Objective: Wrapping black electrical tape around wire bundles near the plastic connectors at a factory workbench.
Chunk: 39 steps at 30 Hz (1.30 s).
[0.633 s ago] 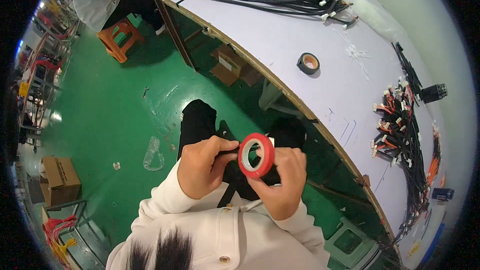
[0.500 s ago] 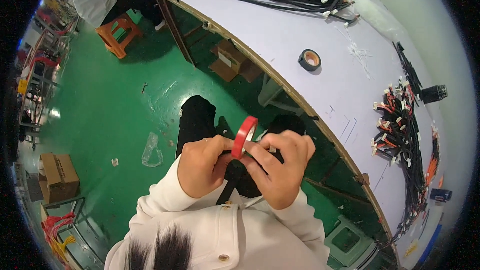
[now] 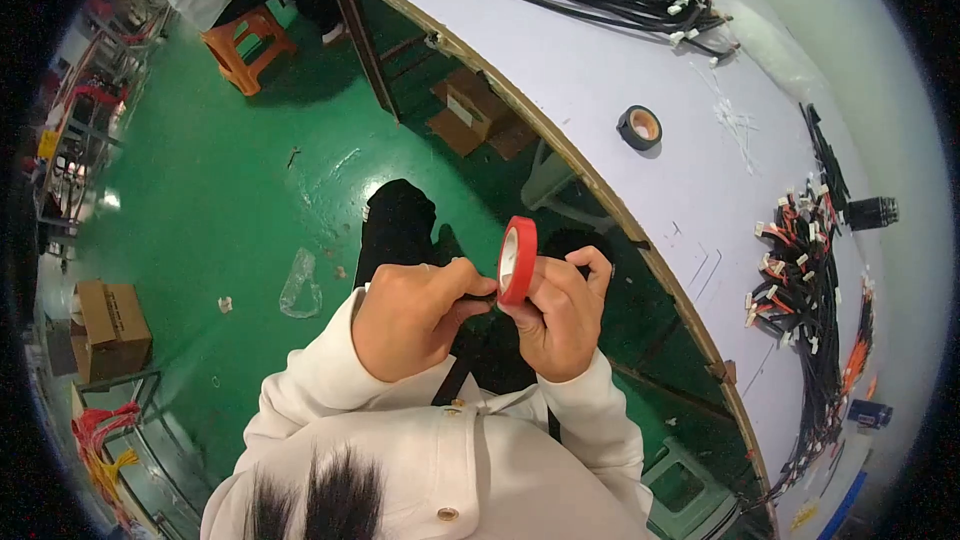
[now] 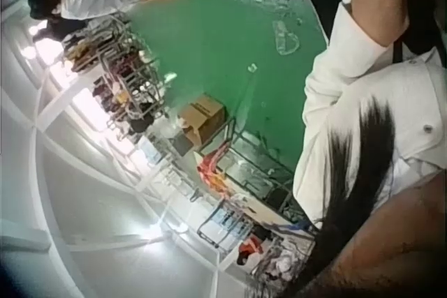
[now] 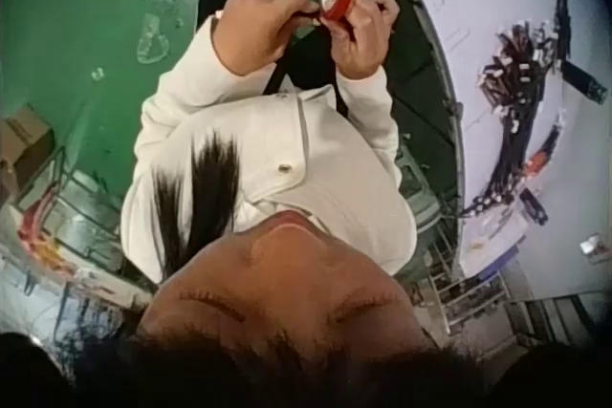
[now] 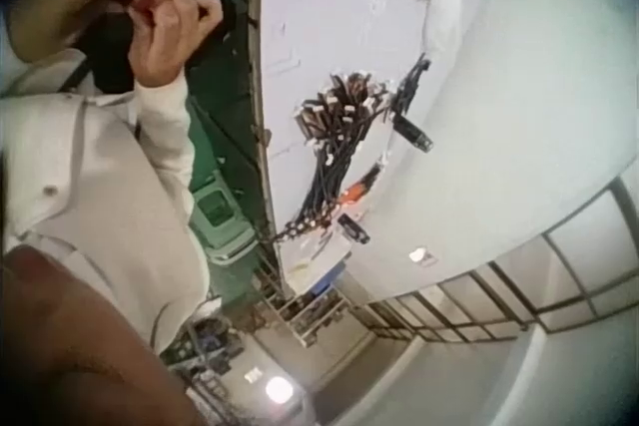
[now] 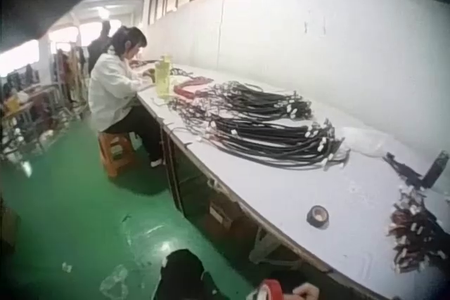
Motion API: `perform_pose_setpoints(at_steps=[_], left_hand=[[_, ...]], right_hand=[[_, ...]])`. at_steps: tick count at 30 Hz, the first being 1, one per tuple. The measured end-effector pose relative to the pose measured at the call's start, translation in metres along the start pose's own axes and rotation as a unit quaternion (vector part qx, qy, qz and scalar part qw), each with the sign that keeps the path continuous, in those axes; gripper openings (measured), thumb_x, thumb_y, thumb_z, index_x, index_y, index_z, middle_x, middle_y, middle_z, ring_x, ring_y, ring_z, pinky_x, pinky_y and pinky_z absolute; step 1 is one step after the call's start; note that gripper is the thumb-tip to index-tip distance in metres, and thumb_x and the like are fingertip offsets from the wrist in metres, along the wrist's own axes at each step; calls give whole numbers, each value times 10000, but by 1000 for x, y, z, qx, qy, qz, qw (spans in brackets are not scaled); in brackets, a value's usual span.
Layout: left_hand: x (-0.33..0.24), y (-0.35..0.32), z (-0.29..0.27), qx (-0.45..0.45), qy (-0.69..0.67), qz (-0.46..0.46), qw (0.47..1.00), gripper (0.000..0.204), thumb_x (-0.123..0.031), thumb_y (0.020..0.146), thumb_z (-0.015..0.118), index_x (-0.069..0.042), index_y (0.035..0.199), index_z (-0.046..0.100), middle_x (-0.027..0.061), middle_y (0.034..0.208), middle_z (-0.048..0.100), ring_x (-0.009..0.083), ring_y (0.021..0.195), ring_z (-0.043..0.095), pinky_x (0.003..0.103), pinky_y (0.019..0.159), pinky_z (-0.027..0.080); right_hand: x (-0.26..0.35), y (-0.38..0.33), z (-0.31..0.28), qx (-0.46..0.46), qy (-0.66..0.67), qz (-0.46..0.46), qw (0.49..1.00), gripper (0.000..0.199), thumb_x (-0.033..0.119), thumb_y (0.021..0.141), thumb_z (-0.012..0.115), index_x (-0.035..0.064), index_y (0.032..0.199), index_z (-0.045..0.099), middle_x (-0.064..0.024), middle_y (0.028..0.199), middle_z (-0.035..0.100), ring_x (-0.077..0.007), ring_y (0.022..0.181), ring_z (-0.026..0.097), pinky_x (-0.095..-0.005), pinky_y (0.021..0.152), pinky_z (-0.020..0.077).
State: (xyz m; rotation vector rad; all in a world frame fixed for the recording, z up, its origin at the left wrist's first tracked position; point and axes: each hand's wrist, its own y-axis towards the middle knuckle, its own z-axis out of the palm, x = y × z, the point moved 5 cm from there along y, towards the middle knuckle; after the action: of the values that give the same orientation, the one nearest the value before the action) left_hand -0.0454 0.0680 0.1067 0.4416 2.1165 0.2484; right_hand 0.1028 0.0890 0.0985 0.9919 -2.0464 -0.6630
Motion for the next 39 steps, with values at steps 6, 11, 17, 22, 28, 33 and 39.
perform_pose_setpoints(at_steps=[6, 11, 17, 22, 28, 33, 39], left_hand=[[4, -1, -1, 0, -22, 3, 1000, 201, 31, 701, 670, -25, 857, 555, 131, 692, 602, 301, 607, 604, 357, 507, 453], [3, -5, -5, -6, 65, 76, 995, 226, 16, 657, 660, -35, 858, 569, 92, 750, 635, 245, 591, 604, 326, 501, 456], [-9, -6, -9, -46, 178, 211, 960, 173, -84, 677, 632, -63, 828, 550, 38, 852, 631, 117, 556, 547, 240, 454, 418], [-10, -8, -12, -66, 176, 240, 953, 170, -101, 673, 648, -66, 812, 557, 45, 846, 633, 112, 550, 537, 238, 446, 413], [-10, -6, -13, -40, 162, 257, 952, 164, -82, 658, 651, -69, 799, 569, 55, 814, 635, 135, 538, 541, 253, 450, 420], [-3, -2, -14, 7, 107, 229, 968, 195, -35, 635, 664, -72, 806, 580, 63, 789, 643, 176, 569, 591, 278, 473, 454], [10, 0, -12, 40, -100, 147, 983, 207, 9, 639, 680, -81, 789, 569, 52, 767, 649, 210, 665, 650, 288, 507, 480]], right_hand=[[-1, 9, 0, 5, 32, 32, 999, 226, 247, 828, 629, 58, 937, 570, -57, 883, 649, -197, 740, 591, -394, 763, 329], [1, 15, 3, 30, 56, 35, 997, 223, 235, 819, 640, 40, 911, 583, -51, 866, 648, -196, 727, 588, -374, 731, 336], [5, 18, 2, 36, 109, 89, 989, 216, 215, 820, 649, 24, 904, 592, -63, 845, 628, -204, 708, 558, -359, 729, 343], [4, 17, 2, 55, 163, 144, 975, 217, 197, 817, 658, 4, 893, 596, -84, 829, 615, -215, 730, 547, -367, 762, 353], [-2, 20, 2, 107, 204, 191, 954, 205, 190, 801, 672, 4, 849, 600, -91, 826, 611, -222, 741, 540, -366, 785, 351], [1, 21, -1, 74, 211, 147, 964, 194, 188, 801, 671, 12, 854, 607, -85, 848, 623, -220, 743, 547, -375, 773, 353], [9, 22, -5, 32, 196, 84, 976, 201, 200, 799, 674, 19, 864, 619, -76, 858, 629, -217, 750, 557, -378, 778, 353]])
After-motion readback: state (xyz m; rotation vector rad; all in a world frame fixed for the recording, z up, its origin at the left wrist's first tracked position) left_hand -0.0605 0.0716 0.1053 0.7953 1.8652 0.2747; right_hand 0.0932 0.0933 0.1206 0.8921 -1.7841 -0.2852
